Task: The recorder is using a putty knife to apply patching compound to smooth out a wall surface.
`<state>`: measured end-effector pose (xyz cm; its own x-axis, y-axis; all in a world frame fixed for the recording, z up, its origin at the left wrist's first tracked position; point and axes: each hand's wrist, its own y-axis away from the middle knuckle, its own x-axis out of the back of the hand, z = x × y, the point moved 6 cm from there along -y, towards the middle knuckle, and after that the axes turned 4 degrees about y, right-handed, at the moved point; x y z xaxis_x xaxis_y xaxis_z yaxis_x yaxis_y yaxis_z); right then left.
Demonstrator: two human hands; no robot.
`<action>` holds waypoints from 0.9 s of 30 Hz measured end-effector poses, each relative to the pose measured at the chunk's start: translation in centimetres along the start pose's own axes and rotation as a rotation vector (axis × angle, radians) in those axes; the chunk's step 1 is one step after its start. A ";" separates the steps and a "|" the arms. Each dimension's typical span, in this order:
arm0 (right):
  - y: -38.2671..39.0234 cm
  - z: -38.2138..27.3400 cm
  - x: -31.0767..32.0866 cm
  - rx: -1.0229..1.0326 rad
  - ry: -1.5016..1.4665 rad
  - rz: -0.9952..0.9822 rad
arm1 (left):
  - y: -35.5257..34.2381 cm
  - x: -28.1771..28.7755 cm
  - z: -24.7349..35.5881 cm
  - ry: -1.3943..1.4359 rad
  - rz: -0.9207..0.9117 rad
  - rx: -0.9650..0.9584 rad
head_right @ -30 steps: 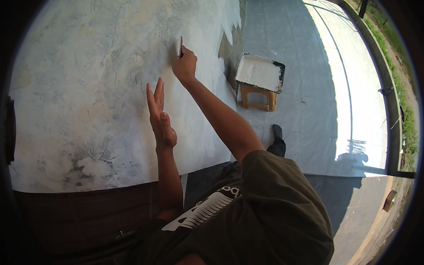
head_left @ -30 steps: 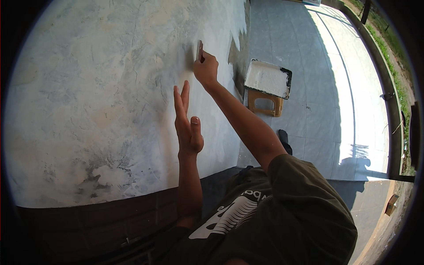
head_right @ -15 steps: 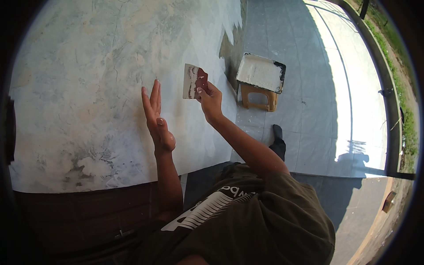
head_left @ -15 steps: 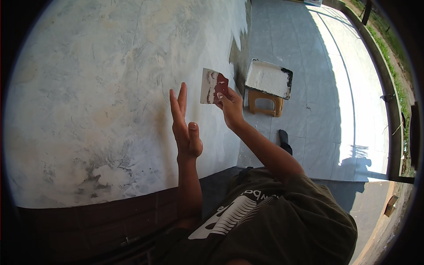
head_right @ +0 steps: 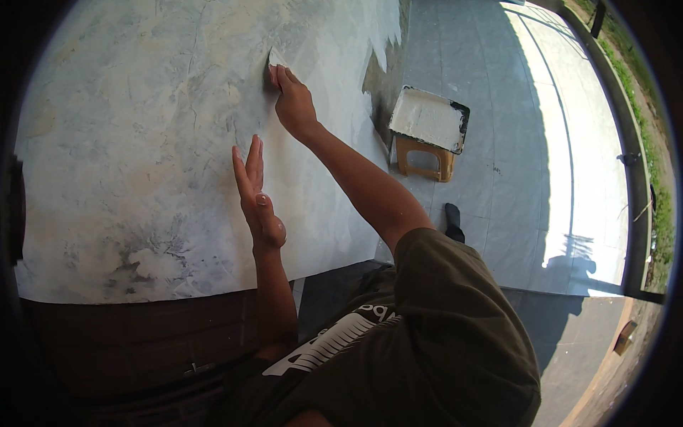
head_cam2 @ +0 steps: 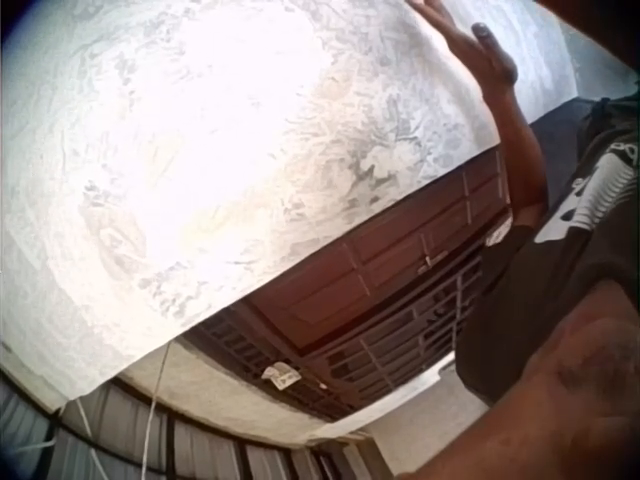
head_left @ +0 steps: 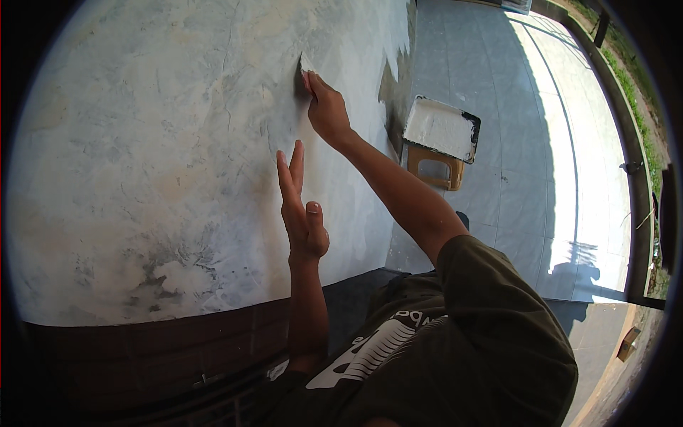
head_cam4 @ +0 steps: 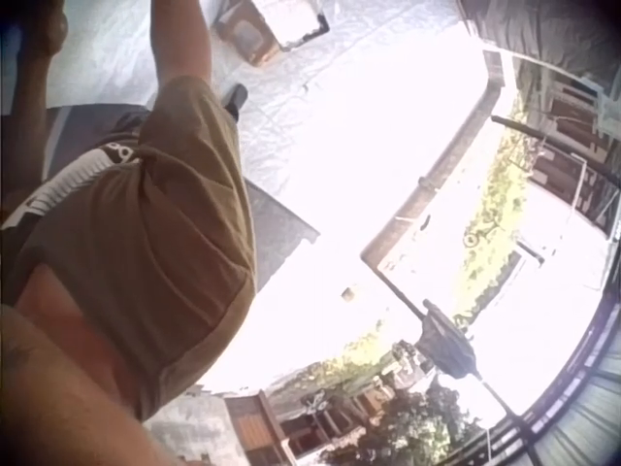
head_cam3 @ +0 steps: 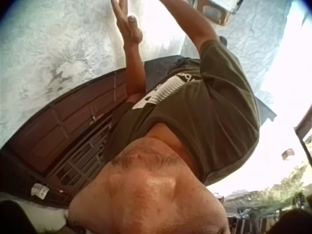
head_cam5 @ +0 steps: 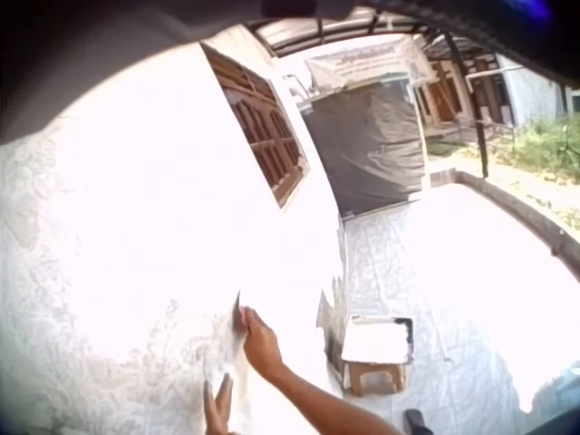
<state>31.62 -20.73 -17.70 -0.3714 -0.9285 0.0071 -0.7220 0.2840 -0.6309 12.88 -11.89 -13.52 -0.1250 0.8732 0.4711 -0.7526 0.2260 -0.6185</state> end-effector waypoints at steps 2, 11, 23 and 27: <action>3.9 0.7 -1.8 0.012 0.114 -0.027 | 0.1 -0.5 -0.4 0.015 0.000 -0.009; 11.6 2.7 3.4 -0.680 0.074 -0.189 | 0.3 -0.2 -0.9 0.042 -0.010 -0.002; 11.2 -8.8 1.5 0.166 -0.270 -0.080 | -0.5 1.5 1.5 0.052 0.049 -0.139; 14.6 0.1 4.1 -0.490 -0.421 -0.077 | -0.7 1.4 1.2 0.057 0.023 -0.129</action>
<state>19.65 -20.38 -26.99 -0.1191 -0.9368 -0.3289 -0.9570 0.1965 -0.2132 12.44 -11.36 -11.72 -0.1013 0.9010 0.4218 -0.6598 0.2565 -0.7063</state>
